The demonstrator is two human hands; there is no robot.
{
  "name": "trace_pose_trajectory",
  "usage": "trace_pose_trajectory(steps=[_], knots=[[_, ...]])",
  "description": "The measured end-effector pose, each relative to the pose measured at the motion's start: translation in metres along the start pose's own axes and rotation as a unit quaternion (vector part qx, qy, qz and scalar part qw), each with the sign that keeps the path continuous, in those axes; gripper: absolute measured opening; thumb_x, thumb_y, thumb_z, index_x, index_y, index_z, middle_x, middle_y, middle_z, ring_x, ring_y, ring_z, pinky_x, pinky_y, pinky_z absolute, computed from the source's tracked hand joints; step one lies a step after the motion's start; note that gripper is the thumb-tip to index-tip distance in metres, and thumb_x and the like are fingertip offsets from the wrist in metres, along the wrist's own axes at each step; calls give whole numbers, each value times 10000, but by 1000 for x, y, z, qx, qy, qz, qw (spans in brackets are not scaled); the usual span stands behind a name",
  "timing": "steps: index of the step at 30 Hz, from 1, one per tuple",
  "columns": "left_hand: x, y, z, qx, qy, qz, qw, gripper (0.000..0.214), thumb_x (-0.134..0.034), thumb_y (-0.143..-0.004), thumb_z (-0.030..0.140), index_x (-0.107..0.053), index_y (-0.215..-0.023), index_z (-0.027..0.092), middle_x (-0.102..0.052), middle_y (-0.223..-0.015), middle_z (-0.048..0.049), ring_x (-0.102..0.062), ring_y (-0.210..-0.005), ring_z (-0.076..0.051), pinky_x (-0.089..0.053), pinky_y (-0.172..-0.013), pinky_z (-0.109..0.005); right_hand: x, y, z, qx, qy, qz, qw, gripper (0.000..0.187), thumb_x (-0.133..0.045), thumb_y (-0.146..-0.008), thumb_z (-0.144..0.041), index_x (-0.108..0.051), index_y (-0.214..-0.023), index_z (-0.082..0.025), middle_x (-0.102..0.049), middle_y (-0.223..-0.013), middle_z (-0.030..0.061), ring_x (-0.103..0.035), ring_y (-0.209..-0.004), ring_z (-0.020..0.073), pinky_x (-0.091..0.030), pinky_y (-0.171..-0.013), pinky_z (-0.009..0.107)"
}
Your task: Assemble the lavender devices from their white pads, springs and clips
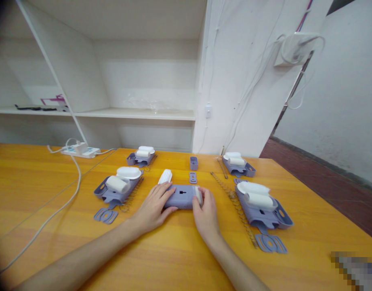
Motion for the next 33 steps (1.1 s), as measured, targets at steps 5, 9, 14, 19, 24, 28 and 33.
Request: trace_pose_trajectory(steps=[5,9,14,19,24,28,33], knots=[[-1,-1,-1,12,-13,-17,1000,494,-519,-839,325,-397,-1300,195,-413,-1353,-152,-341,-1288,-278,-327,-1026,-517,1,2,-5,55,75,-8,996,239,-495,-816,-314,-552,-1019,-201,-549,-1033,94,-509,-1004,258,-384,-916,441],[0,-2,0,28,-17,-18,999,431,-492,-852,312,-437,-1264,197,-424,-1334,-147,-356,-1273,-273,-325,-1027,-509,1,4,-11,86,111,-23,990,256,-475,-838,-310,-606,-1033,-209,-491,-1067,98,-477,-1057,251,-363,-957,436],[0,-2,-3,56,-22,6,998,464,-525,-825,372,-444,-1243,189,-411,-1338,-161,-347,-1276,-292,-317,-1023,-524,2,5,-12,88,137,-16,987,250,-476,-848,-328,-664,-983,-233,-432,-1140,105,-426,-1129,269,-343,-980,461],[-5,0,-9,97,-26,-1,995,598,-489,-823,487,-359,-1314,170,-353,-1391,-180,-300,-1305,-314,-265,-1034,-553,2,6,-11,91,154,-8,984,267,-504,-840,-376,-665,-999,-236,-419,-1156,112,-426,-1139,281,-353,-973,473],[-6,0,-11,126,-32,-15,991,659,-423,-820,580,-335,-1333,175,-392,-1376,-160,-311,-1299,-304,-228,-1052,-527,1,11,-26,138,196,-23,971,239,-500,-849,-364,-673,-979,-264,-424,-1202,91,-416,-1161,274,-349,-968,474],[-2,-1,-16,190,-47,2,981,608,-366,-849,567,-376,-1304,164,-470,-1298,-147,-426,-1194,-295,-288,-1011,-477,0,15,-33,174,226,-29,958,212,-505,-842,-334,-678,-948,-273,-470,-1195,72,-443,-1131,270,-359,-944,474],[0,-1,-22,243,-64,6,968,492,-294,-897,493,-428,-1269,201,-495,-1236,-128,-489,-1105,-264,-349,-934,-412,0,13,-27,160,263,-13,951,226,-493,-847,-322,-664,-988,-276,-502,-1162,77,-469,-1097,266,-385,-902,469]])
Point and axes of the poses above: each hand's wrist, its own y-axis away from the middle knuckle, its own x-axis out of the back of the hand, z = x × y, the point moved 4 cm from there along -y, towards the middle knuckle
